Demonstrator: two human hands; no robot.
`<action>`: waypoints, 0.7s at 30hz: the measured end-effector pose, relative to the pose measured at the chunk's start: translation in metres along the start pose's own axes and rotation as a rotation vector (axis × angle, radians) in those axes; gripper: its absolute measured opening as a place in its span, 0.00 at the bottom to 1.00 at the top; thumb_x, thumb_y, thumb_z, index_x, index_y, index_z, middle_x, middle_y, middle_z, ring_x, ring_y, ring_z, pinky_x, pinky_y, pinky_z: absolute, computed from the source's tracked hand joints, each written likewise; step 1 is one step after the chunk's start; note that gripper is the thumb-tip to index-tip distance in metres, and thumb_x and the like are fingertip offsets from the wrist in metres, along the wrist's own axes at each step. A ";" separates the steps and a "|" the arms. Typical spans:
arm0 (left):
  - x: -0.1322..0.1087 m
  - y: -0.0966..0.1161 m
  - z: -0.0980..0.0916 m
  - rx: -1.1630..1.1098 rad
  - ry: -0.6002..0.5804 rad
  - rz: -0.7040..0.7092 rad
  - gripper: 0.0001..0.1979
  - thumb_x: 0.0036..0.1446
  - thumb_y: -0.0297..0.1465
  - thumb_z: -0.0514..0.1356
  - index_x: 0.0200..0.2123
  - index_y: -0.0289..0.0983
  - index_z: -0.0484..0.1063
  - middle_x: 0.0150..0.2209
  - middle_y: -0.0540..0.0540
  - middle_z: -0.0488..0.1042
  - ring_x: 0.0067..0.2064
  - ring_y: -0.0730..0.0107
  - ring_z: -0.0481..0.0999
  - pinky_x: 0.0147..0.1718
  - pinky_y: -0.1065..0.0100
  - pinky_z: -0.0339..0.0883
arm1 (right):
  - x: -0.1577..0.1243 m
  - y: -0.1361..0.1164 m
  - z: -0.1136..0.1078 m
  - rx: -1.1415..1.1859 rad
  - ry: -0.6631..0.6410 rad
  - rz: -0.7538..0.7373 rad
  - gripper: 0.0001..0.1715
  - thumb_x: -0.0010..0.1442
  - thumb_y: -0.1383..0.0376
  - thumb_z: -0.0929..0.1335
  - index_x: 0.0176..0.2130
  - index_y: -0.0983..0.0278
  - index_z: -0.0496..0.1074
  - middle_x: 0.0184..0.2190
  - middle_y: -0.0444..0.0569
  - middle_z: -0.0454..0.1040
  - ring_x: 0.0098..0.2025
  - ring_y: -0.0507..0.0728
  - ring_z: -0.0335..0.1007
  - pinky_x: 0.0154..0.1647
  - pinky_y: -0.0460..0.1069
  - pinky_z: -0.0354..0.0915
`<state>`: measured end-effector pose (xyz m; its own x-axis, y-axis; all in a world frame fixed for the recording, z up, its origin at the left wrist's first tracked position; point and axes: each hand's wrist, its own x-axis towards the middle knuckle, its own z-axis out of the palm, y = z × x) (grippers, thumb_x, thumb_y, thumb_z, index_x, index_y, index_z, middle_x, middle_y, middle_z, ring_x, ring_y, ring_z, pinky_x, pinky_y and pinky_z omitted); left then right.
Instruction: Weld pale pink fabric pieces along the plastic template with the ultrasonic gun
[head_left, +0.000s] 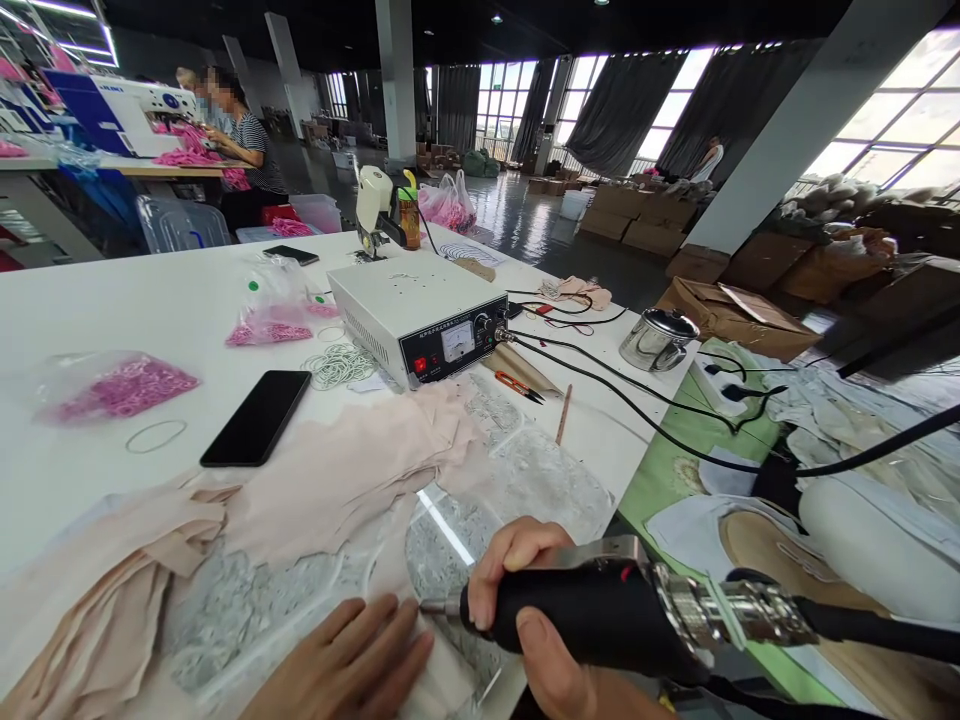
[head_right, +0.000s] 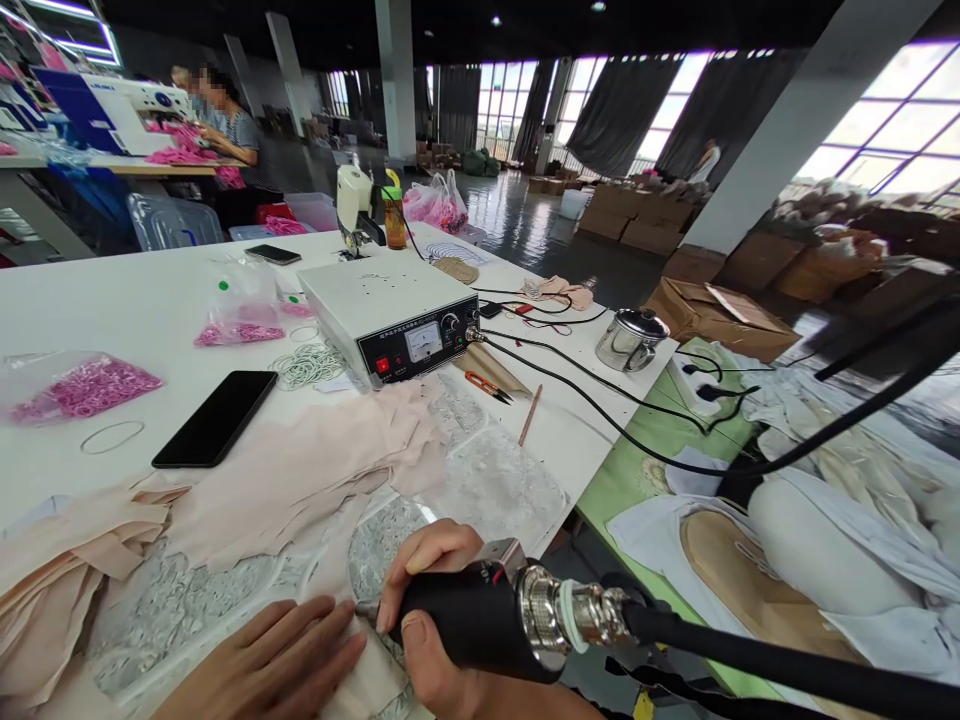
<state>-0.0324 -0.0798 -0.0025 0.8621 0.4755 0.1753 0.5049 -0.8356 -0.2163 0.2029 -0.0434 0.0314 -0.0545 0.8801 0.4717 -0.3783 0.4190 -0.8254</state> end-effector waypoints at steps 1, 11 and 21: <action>0.000 0.000 0.002 -0.005 0.010 -0.010 0.24 0.80 0.36 0.40 0.67 0.41 0.67 0.63 0.47 0.74 0.60 0.57 0.73 0.55 0.59 0.66 | 0.000 0.000 0.000 -0.004 0.001 -0.002 0.10 0.68 0.52 0.66 0.45 0.52 0.65 0.37 0.42 0.67 0.23 0.49 0.68 0.25 0.49 0.66; -0.004 0.010 0.020 -0.031 0.131 -0.049 0.24 0.80 0.33 0.40 0.63 0.42 0.72 0.61 0.46 0.76 0.59 0.57 0.75 0.55 0.59 0.67 | -0.005 -0.001 -0.007 0.028 -0.002 0.004 0.10 0.68 0.53 0.68 0.44 0.53 0.66 0.36 0.43 0.69 0.23 0.49 0.68 0.26 0.48 0.65; 0.007 -0.013 -0.012 -0.163 0.187 -0.079 0.17 0.76 0.28 0.50 0.59 0.38 0.74 0.58 0.44 0.78 0.60 0.63 0.76 0.60 0.67 0.67 | -0.017 -0.007 -0.012 0.113 0.002 0.048 0.13 0.66 0.50 0.68 0.44 0.53 0.64 0.35 0.41 0.68 0.21 0.48 0.65 0.24 0.47 0.63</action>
<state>-0.0336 -0.0693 0.0132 0.7894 0.4949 0.3632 0.5439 -0.8382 -0.0402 0.2172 -0.0587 0.0252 -0.0727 0.8990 0.4318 -0.4769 0.3489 -0.8068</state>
